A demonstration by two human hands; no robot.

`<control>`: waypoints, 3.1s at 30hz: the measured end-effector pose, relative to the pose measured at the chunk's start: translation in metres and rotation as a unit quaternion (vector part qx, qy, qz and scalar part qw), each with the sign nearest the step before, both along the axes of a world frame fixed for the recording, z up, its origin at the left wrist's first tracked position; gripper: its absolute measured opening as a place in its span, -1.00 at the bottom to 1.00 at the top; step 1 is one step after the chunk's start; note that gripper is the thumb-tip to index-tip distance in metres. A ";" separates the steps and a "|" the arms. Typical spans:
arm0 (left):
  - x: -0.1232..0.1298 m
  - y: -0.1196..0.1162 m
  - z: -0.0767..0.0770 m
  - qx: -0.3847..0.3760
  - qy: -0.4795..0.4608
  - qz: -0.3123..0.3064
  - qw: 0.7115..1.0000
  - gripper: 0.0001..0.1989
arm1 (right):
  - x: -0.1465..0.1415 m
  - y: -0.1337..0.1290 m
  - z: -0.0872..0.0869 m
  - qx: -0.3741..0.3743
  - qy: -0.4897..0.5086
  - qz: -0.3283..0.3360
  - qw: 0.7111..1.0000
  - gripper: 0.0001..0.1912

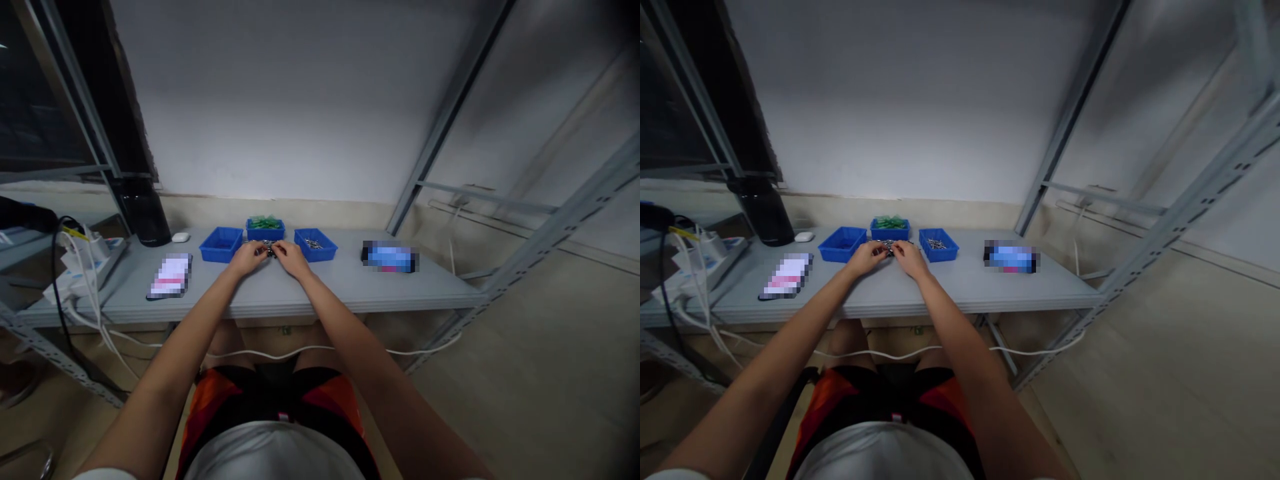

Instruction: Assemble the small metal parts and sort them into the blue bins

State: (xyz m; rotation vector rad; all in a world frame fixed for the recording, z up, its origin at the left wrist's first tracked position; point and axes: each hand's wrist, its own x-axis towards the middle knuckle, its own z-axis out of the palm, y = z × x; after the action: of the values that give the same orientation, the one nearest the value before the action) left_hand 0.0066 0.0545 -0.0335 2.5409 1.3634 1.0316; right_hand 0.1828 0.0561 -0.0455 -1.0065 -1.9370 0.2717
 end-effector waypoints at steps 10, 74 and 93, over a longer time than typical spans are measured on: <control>-0.001 0.001 -0.001 0.021 -0.026 -0.004 0.999 -0.75 | 0.002 0.009 -0.010 -0.015 -0.050 0.030 0.998 -0.82; 0.001 0.004 -0.001 0.011 -0.018 -0.046 0.999 -0.85 | 0.002 0.004 -0.006 -0.075 0.033 0.084 0.993 -0.79; 0.000 0.006 -0.003 0.011 -0.026 -0.055 0.998 -0.85 | 0.000 0.005 -0.006 -0.125 0.070 0.100 0.985 -0.83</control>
State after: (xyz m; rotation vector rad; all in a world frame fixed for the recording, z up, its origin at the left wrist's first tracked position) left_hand 0.0065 0.0610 -0.0363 2.5523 1.1919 1.0892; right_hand 0.1825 0.0610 -0.0512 -0.9234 -1.9082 0.6973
